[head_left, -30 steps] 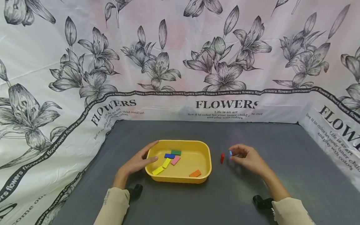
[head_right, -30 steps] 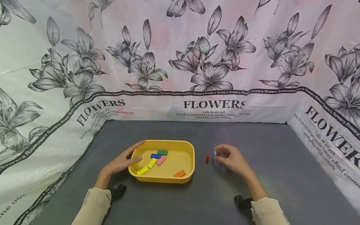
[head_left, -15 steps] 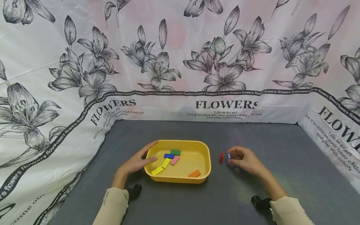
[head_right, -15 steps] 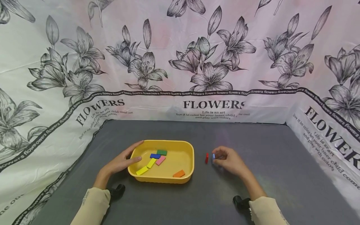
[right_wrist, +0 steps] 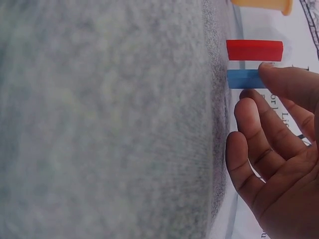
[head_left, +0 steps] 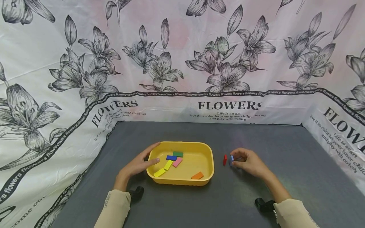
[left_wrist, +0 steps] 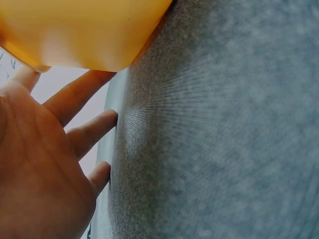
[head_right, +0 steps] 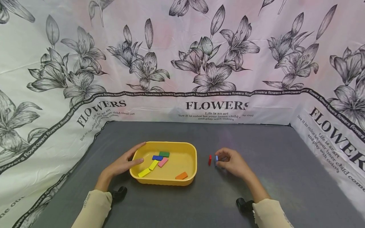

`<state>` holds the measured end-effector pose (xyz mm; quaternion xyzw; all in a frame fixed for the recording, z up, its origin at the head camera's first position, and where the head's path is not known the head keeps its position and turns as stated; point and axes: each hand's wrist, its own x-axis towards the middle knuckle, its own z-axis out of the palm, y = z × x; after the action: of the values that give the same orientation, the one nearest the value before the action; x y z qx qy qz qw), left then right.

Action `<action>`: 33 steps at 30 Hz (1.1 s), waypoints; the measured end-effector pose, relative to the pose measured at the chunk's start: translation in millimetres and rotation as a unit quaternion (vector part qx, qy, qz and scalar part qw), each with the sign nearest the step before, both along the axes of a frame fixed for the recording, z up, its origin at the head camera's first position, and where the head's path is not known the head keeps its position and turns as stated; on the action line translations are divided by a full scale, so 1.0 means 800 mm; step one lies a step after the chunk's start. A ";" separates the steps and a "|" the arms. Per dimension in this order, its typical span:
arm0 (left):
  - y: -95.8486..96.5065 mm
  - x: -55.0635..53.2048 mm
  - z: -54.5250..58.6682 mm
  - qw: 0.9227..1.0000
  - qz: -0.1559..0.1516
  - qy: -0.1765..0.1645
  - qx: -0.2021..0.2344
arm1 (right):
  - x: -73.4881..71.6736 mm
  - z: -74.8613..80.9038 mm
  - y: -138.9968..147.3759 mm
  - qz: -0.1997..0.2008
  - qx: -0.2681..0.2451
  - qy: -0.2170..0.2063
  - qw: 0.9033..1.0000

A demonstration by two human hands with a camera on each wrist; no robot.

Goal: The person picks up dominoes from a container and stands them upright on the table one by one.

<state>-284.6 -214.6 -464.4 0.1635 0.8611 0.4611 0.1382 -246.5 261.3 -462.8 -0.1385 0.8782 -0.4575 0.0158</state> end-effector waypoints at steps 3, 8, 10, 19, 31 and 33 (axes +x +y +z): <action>-0.001 0.000 0.000 1.000 -0.001 0.002 0.000 | 0.001 0.002 -0.001 0.000 0.003 0.000 1.000; -0.001 0.001 0.001 1.000 -0.007 0.009 0.001 | 0.003 0.006 -0.003 0.004 0.004 0.000 1.000; -0.001 0.001 0.001 1.000 -0.008 0.011 0.000 | 0.003 0.007 -0.003 0.005 0.005 0.001 1.000; -0.002 0.000 0.001 1.000 -0.005 0.013 -0.005 | 0.002 0.008 -0.004 0.001 0.011 0.003 1.000; 0.000 0.001 -0.001 1.000 -0.005 0.010 -0.003 | 0.005 0.017 -0.005 -0.012 0.035 0.029 0.999; 0.000 0.001 -0.002 1.000 -0.004 0.011 -0.004 | 0.006 0.022 -0.007 -0.019 0.043 0.037 0.998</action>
<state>-284.1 -214.8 -465.6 0.1714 0.8636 0.4555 0.1315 -242.1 255.4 -445.1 -0.1376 0.8996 -0.4140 -0.0192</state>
